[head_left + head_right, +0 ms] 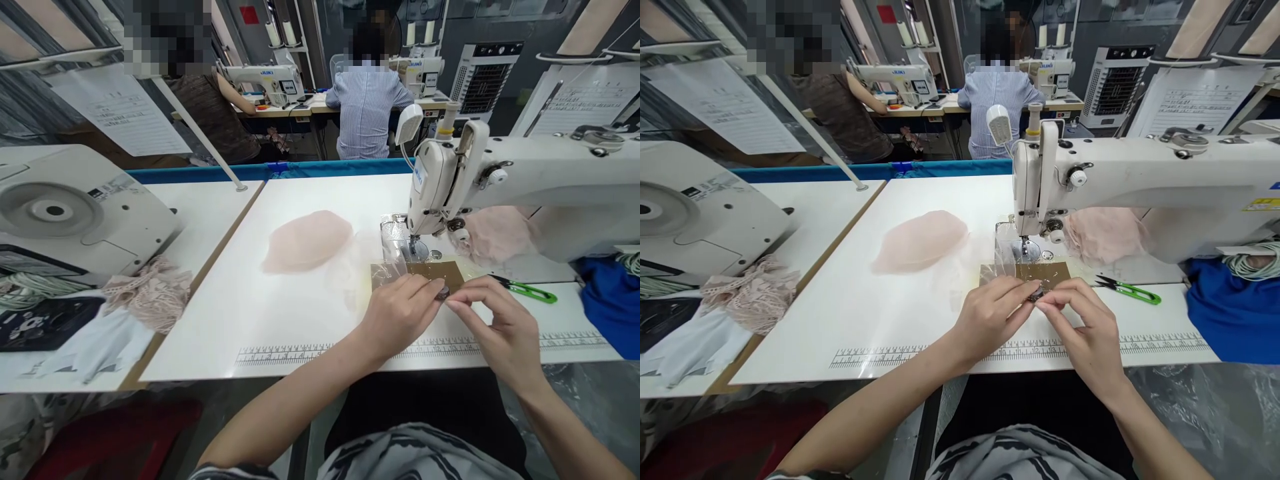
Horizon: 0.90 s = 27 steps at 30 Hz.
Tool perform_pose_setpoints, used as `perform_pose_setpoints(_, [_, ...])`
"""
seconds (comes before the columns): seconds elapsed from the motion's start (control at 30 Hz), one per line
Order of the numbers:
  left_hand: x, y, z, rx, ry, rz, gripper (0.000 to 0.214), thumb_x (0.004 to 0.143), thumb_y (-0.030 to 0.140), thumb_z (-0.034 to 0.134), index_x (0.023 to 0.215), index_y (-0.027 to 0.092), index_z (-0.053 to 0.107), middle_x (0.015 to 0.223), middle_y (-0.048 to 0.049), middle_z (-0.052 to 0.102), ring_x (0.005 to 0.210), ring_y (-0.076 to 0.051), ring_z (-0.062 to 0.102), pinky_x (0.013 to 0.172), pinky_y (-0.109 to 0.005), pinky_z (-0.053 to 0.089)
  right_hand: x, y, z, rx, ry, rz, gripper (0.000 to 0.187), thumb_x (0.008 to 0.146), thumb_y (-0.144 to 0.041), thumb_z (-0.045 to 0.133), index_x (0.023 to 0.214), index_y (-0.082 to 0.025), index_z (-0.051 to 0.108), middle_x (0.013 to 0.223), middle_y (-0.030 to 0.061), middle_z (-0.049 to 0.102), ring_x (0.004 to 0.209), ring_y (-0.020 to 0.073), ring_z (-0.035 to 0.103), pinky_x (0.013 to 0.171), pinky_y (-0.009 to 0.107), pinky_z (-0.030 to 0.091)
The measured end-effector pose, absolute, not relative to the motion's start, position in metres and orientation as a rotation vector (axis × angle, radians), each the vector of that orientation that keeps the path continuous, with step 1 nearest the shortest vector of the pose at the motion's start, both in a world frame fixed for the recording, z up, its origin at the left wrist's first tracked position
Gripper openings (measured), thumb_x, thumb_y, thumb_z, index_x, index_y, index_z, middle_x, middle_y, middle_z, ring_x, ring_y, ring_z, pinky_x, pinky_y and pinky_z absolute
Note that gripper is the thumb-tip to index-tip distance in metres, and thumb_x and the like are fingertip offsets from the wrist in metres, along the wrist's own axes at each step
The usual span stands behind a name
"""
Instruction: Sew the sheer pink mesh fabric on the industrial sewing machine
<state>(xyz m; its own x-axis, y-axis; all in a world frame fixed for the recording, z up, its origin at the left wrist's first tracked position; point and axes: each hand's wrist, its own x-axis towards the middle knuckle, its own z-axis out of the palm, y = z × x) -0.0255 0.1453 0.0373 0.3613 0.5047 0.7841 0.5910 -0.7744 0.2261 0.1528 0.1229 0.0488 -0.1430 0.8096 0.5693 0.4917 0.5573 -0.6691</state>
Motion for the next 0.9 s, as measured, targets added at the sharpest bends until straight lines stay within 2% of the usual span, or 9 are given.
perform_pose_setpoints(0.17, [-0.025, 0.145, 0.042, -2.707, -1.037, -1.751, 0.018, 0.097, 0.023, 0.06, 0.112, 0.016, 0.069, 0.096, -0.0071, 0.075, 0.085, -0.015, 0.072, 0.076, -0.027, 0.062, 0.156, 0.127, 0.052, -1.102, -1.683, 0.528, 0.012, 0.095, -0.027, 0.061, 0.084, -0.025, 0.063, 0.086, 0.0028, 0.059, 0.082, 0.0182, 0.057, 0.074, 0.033, 0.046])
perform_pose_setpoints(0.37, [-0.027, 0.142, 0.05, -2.784, -1.226, -2.0, 0.018, 0.091, 0.022, 0.069, 0.109, 0.02, 0.074, 0.092, -0.0047, 0.074, 0.077, -0.013, 0.07, 0.068, -0.022, 0.06, 0.155, 0.127, 0.055, -1.105, -1.641, 0.616, 0.017, 0.096, -0.034, 0.059, 0.084, -0.024, 0.065, 0.086, 0.0051, 0.059, 0.083, 0.0198, 0.056, 0.069, 0.033, 0.049])
perform_pose_setpoints(0.5, [-0.026, 0.142, 0.052, -2.807, -1.37, -2.131, 0.016, 0.088, 0.019, 0.072, 0.104, 0.02, 0.076, 0.096, -0.0049, 0.076, 0.082, -0.014, 0.071, 0.072, -0.023, 0.061, 0.153, 0.124, 0.055, -1.06, -1.676, 0.613, 0.015, 0.096, -0.032, 0.059, 0.085, -0.025, 0.065, 0.086, 0.0049, 0.059, 0.082, 0.0196, 0.057, 0.068, 0.032, 0.049])
perform_pose_setpoints(0.73, [-0.026, 0.144, 0.053, -2.897, -1.62, -2.18, 0.012, 0.087, 0.021, 0.073, 0.097, 0.022, 0.079, 0.094, -0.004, 0.076, 0.086, -0.015, 0.071, 0.074, -0.022, 0.06, 0.155, 0.121, 0.058, -0.969, -1.709, 0.613, 0.012, 0.096, -0.028, 0.059, 0.086, -0.025, 0.065, 0.085, 0.0034, 0.06, 0.081, 0.0182, 0.058, 0.069, 0.031, 0.049])
perform_pose_setpoints(0.9, [-0.028, 0.145, 0.055, -2.96, -1.67, -2.231, 0.021, 0.087, 0.027, 0.074, 0.107, 0.022, 0.078, 0.103, -0.0058, 0.075, 0.09, -0.017, 0.071, 0.078, -0.027, 0.063, 0.164, 0.124, 0.061, -1.022, -1.616, 0.513, 0.011, 0.094, -0.029, 0.063, 0.084, -0.025, 0.064, 0.084, 0.0016, 0.061, 0.08, 0.0179, 0.059, 0.072, 0.031, 0.048])
